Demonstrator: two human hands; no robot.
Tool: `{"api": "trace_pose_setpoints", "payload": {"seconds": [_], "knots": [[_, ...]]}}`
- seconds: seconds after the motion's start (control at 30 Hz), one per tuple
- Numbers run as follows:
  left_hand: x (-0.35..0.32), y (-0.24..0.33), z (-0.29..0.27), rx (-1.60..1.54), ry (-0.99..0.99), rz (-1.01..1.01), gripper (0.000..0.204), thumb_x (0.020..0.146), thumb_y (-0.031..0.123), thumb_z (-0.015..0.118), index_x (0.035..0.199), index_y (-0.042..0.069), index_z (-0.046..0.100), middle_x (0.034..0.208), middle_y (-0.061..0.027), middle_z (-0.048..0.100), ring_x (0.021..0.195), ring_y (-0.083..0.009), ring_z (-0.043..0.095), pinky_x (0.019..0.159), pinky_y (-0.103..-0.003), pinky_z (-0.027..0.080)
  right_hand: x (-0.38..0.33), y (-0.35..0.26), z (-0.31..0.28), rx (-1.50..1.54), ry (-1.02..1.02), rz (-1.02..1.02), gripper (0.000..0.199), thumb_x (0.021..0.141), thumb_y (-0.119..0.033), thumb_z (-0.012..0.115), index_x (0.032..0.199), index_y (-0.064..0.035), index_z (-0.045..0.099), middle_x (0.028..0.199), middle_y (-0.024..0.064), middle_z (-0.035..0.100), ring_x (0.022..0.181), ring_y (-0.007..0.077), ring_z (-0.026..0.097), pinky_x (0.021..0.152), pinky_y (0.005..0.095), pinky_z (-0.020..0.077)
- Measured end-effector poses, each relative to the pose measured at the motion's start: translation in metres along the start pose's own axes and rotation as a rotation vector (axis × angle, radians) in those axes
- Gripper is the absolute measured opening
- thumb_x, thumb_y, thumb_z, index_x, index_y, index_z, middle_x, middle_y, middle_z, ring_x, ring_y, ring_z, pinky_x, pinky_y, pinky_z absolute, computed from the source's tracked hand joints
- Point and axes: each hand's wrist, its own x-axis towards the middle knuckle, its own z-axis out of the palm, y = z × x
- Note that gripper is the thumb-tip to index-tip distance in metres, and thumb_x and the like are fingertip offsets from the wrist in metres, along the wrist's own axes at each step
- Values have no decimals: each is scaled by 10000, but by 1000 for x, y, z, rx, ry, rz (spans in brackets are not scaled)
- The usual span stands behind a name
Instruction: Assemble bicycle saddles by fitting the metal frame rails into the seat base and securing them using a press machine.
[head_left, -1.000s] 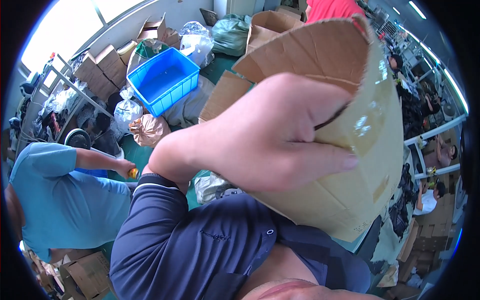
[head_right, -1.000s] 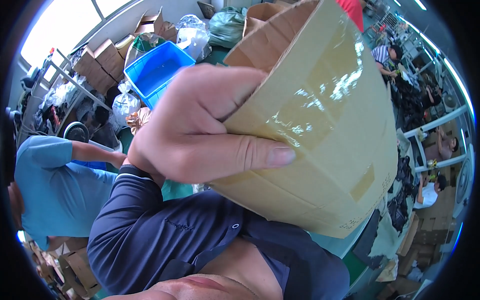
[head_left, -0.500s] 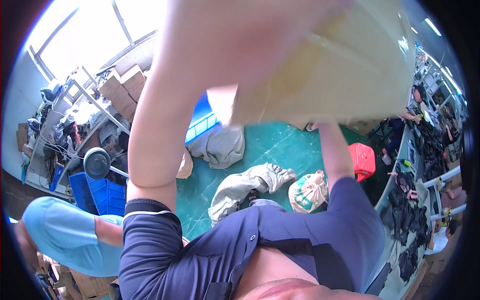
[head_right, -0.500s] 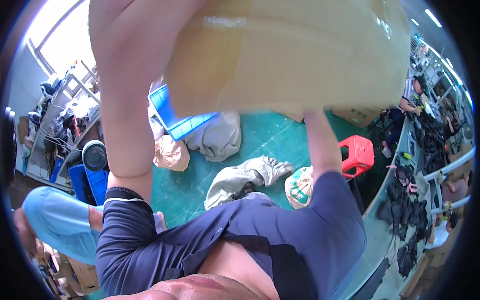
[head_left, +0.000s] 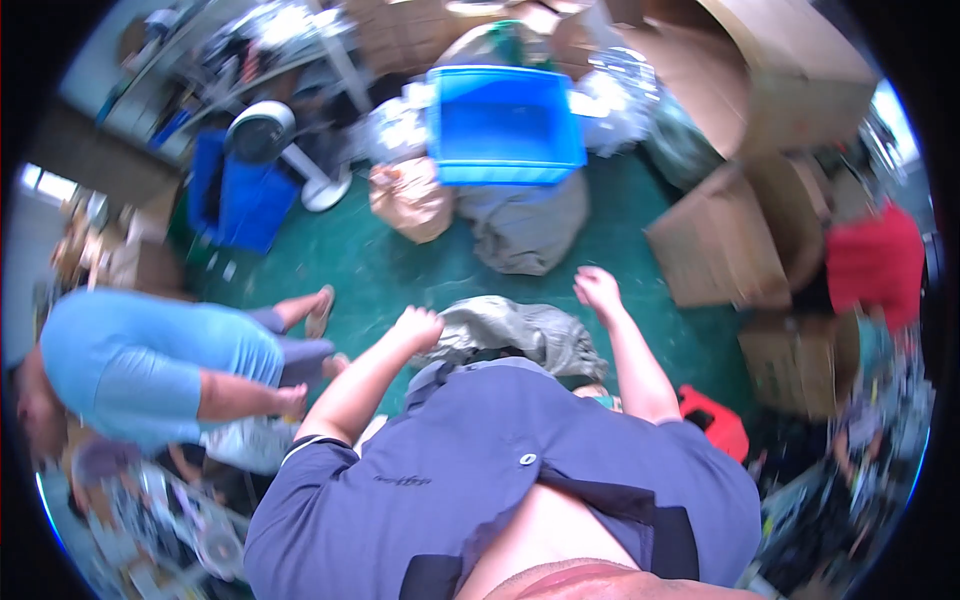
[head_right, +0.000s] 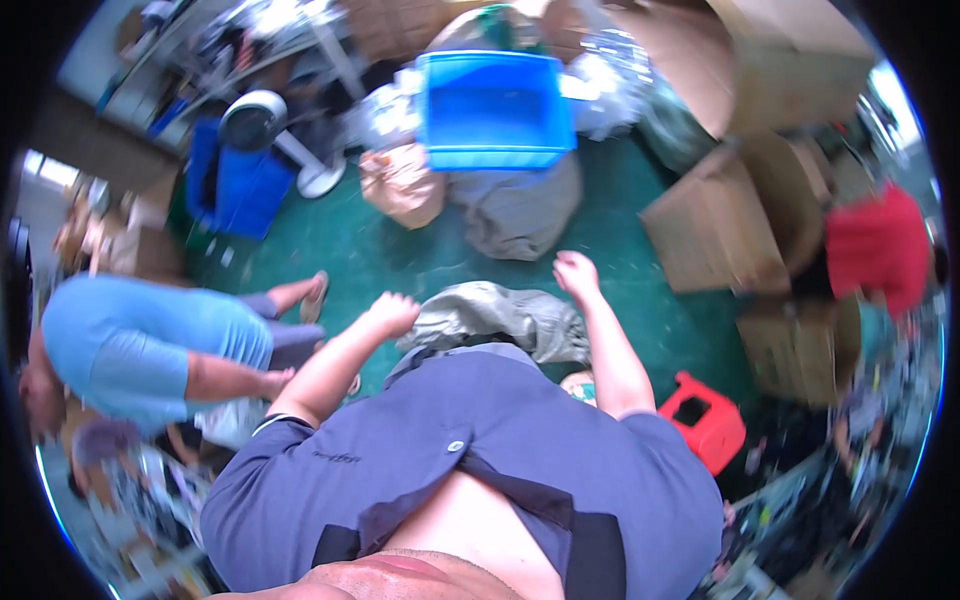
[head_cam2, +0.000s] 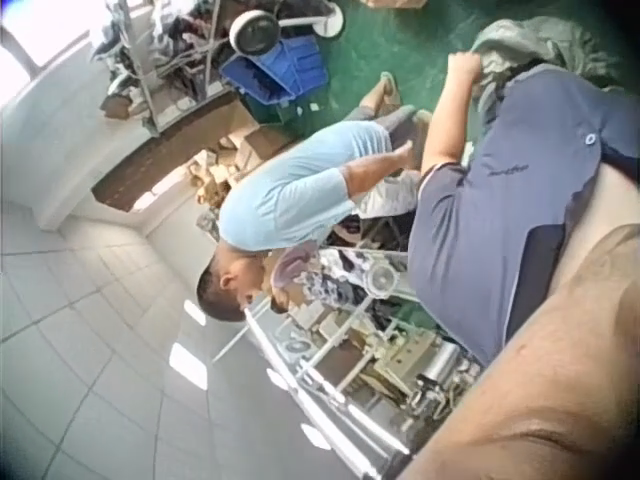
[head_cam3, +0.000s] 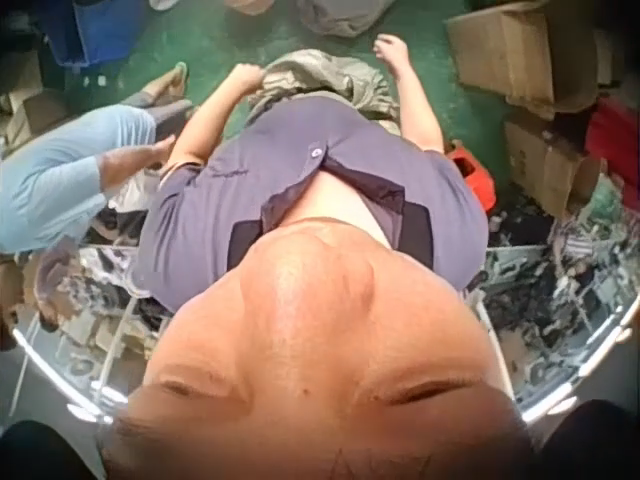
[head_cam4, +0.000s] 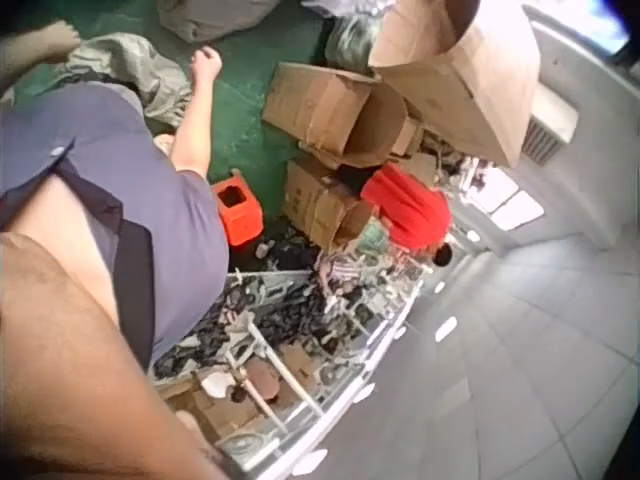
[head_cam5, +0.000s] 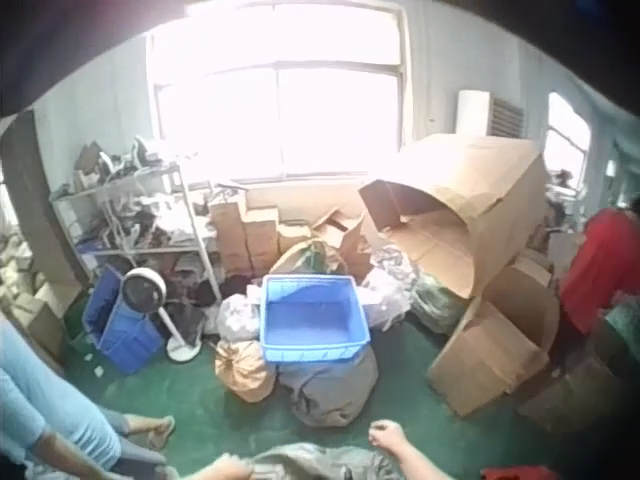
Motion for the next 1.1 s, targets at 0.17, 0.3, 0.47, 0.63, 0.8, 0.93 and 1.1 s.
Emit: {"api": "trace_pose_setpoints", "payload": {"seconds": [0.17,0.3,0.47,0.63,0.8,0.93,1.1], "knots": [[-182,13,201,-542,-470,-278,464,910,423,784,1212,71,808,1275,-164,778,1229,-342,724,1066,-463,570,-32,114,6,-478,-257,201,332,932,-55,728,1256,17,738,892,88,748,700,165,689,589,339,560],[-237,43,271,-678,-654,-410,521,927,436,763,1316,89,781,1346,-187,747,1277,-335,703,1086,-422,550,-16,141,6,-969,-523,261,486,884,-189,838,1325,-10,745,1060,124,798,814,200,750,695,357,625],[-213,69,423,-1707,132,-551,496,928,380,702,1298,53,741,1242,-261,759,1209,-421,713,1038,-483,554,-6,64,108,-1244,-568,85,484,802,-213,800,1231,9,780,1226,217,785,1155,330,758,1026,400,591],[-249,23,355,-1585,133,-796,463,980,380,701,1309,57,730,1265,-260,750,1209,-419,711,1018,-479,561,55,7,259,-1111,-478,-273,447,833,-167,749,1253,-14,768,1160,203,798,1083,314,771,959,391,600],[-327,6,392,-1422,260,-1066,470,941,339,752,1285,21,726,1187,-239,770,1133,-388,744,980,-465,584,29,-51,432,-1102,-640,-453,447,868,-183,762,1278,-6,750,1143,181,801,1053,289,771,942,380,600],[-359,19,436,-1412,167,-1228,449,936,348,759,1233,11,744,1176,-247,774,1124,-407,747,983,-495,582,-13,-87,535,-1170,-932,-374,488,877,-214,790,1318,-15,730,1148,156,801,1046,280,771,951,381,597],[-334,32,460,-1549,2,-1181,424,924,336,759,1212,26,766,1178,-256,771,1116,-429,745,977,-512,577,18,-100,604,-1309,-1069,-485,427,885,-275,736,1247,-51,772,1114,162,805,1020,327,767,944,413,599]]}}
